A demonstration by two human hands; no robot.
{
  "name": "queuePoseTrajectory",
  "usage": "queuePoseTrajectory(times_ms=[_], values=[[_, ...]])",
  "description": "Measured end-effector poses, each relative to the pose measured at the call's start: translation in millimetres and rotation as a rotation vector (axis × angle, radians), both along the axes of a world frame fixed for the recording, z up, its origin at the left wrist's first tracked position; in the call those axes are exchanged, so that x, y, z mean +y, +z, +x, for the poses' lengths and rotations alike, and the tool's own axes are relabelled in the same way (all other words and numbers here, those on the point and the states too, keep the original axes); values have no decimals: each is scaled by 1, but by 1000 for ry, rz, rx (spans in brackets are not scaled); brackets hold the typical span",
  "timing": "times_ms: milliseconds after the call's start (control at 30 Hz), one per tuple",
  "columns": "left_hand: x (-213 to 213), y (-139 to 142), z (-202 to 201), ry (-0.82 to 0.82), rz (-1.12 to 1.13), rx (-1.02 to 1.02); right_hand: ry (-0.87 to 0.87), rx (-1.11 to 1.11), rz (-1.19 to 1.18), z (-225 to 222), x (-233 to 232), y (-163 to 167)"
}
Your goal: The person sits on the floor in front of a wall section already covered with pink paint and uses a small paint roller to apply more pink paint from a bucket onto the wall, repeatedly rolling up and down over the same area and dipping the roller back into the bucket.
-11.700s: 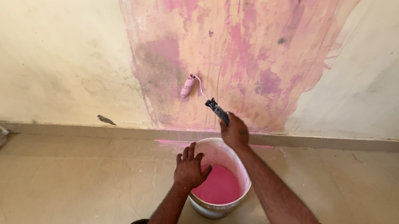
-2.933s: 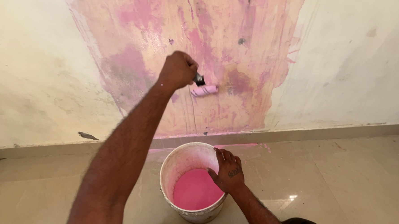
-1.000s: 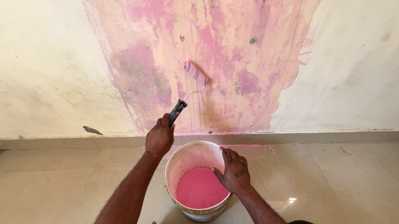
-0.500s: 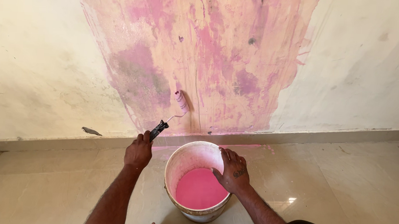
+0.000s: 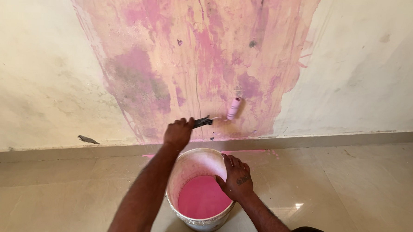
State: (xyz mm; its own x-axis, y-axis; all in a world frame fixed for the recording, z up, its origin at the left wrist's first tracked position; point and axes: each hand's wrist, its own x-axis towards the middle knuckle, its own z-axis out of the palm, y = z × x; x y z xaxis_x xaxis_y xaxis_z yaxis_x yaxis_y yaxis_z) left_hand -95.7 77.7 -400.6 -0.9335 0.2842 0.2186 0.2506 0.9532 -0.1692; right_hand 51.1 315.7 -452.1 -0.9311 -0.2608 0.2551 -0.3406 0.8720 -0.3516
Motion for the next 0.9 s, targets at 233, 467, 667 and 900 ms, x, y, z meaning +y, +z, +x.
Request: queuePoseTrajectory(times_ms=[233, 467, 667, 900], values=[[60, 3, -8, -61, 51, 26, -19, -49, 23, 2, 0, 2], [17, 3, 1, -7, 66, -3, -19, -54, 34, 0, -1, 4], [-71, -21, 24, 93, 64, 51, -19, -65, 49, 0, 0, 3], [-167, -37, 66, 305, 88, 30, -23, -50, 45, -1, -1, 3]])
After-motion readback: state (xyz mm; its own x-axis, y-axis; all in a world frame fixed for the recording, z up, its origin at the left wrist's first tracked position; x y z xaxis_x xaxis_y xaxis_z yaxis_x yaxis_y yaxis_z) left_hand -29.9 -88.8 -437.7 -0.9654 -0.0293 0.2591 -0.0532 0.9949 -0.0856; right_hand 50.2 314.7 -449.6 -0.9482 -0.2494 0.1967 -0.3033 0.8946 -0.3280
